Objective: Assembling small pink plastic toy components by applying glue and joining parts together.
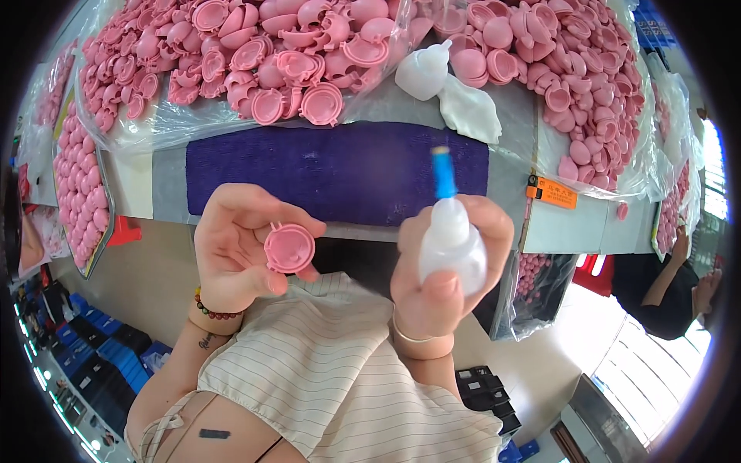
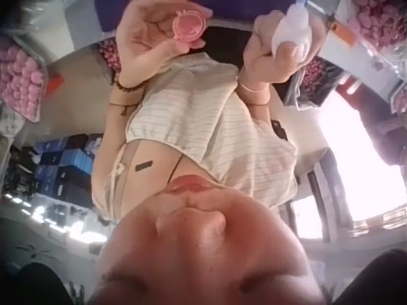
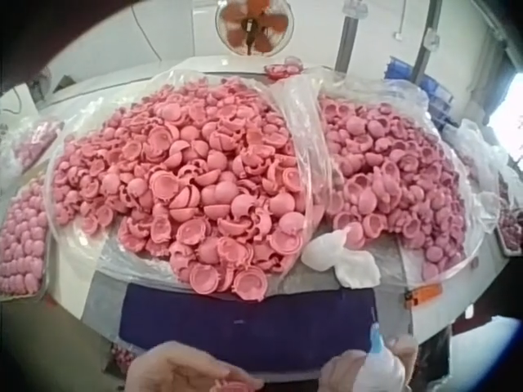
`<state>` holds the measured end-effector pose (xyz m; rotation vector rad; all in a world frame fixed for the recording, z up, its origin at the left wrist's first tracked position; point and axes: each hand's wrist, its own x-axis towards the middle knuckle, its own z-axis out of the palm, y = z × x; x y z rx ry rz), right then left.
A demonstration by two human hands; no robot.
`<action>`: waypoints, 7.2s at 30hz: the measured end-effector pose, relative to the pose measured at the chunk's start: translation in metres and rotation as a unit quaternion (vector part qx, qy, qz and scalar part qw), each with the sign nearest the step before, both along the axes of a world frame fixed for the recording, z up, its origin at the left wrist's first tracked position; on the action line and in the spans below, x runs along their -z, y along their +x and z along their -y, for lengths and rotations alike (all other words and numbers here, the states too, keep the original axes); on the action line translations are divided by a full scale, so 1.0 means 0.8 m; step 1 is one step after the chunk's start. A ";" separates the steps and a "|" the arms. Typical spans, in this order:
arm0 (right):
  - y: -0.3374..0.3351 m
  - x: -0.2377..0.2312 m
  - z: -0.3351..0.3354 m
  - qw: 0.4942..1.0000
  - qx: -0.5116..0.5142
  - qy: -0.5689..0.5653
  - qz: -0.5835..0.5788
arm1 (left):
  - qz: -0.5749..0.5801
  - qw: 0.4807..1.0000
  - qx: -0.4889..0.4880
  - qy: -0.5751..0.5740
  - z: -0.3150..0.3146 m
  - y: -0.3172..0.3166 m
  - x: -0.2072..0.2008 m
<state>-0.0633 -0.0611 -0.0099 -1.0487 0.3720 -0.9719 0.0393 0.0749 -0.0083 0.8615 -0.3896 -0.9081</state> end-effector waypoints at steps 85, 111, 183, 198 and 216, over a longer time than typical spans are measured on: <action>-0.006 -0.038 0.169 0.608 0.121 -0.683 -0.386 | -0.412 0.826 0.212 -0.320 0.013 -0.011 0.045; 0.002 -0.019 0.031 0.875 -0.133 -0.434 -0.166 | 0.104 0.994 0.013 -0.025 0.010 -0.004 0.010; 0.006 0.016 0.035 0.955 0.015 -0.272 -0.117 | 0.567 0.487 -0.398 0.532 -0.202 0.146 -0.001; 0.002 0.018 0.035 0.948 0.026 -0.293 -0.119 | 0.639 0.489 -0.338 0.489 -0.116 0.154 -0.018; 0.025 -0.009 -0.040 0.988 -0.153 -0.023 -0.021 | 0.415 0.902 -0.101 0.062 -0.002 0.019 -0.003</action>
